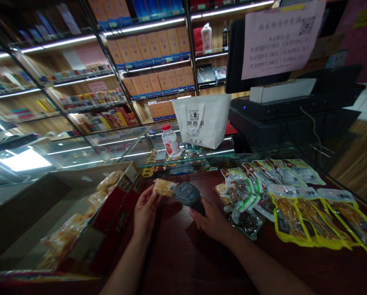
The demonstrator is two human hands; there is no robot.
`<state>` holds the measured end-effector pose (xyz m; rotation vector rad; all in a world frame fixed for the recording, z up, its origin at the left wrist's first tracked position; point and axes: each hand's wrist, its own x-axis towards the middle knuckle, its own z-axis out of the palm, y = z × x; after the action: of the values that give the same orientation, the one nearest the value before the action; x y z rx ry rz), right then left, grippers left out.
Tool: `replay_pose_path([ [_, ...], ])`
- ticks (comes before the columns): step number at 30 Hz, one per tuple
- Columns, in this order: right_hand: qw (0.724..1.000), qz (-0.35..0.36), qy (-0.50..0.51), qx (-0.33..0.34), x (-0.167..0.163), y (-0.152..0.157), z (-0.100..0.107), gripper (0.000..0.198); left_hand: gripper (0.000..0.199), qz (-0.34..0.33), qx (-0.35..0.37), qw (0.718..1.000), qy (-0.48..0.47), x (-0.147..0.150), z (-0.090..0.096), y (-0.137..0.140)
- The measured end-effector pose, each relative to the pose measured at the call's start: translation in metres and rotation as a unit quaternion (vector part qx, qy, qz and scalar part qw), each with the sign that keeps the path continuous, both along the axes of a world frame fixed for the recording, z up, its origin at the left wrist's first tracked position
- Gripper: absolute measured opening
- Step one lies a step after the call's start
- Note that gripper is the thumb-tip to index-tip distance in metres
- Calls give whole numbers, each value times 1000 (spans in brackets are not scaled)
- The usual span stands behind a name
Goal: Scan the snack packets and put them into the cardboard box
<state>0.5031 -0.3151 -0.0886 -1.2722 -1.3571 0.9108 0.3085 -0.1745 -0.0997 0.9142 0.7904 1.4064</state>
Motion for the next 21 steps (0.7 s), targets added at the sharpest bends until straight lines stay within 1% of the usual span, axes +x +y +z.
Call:
replay_pose_path([
  [3, 1000, 0, -3, -1, 0, -1, -1, 28, 45, -2, 3, 1000, 0, -1, -1, 1],
  [6, 1000, -1, -8, -6, 0, -2, -4, 28, 46, 12, 12, 1000, 24, -1, -1, -1],
  [8, 1000, -8, -13, -9, 1, -3, -7, 28, 45, 33, 40, 997, 55, -3, 3, -6],
  [10, 1000, -15, -16, -10, 2, -3, -10, 27, 41, 69, 86, 989, 100, -7, 13, -15],
  [12, 1000, -20, -16, -12, 3, -3, -11, 27, 38, 115, 126, 975, 140, -15, 31, -28],
  [13, 1000, -22, -16, -14, 3, -3, -12, 27, 37, 139, 141, 968, 157, -21, 44, -34],
  [16, 999, -23, -12, -19, 2, -3, -13, 27, 38, 214, 181, 938, 205, -51, 95, -44],
  [17, 999, -24, -10, -20, 2, -2, -13, 27, 39, 236, 202, 924, 222, -64, 113, -42],
  [19, 999, -28, -7, -24, 1, -2, -13, 28, 41, 251, 218, 912, 243, -93, 145, -29],
  [21, 999, -34, -5, -27, 1, -2, -12, 28, 42, 242, 197, 910, 271, -122, 165, -9],
])
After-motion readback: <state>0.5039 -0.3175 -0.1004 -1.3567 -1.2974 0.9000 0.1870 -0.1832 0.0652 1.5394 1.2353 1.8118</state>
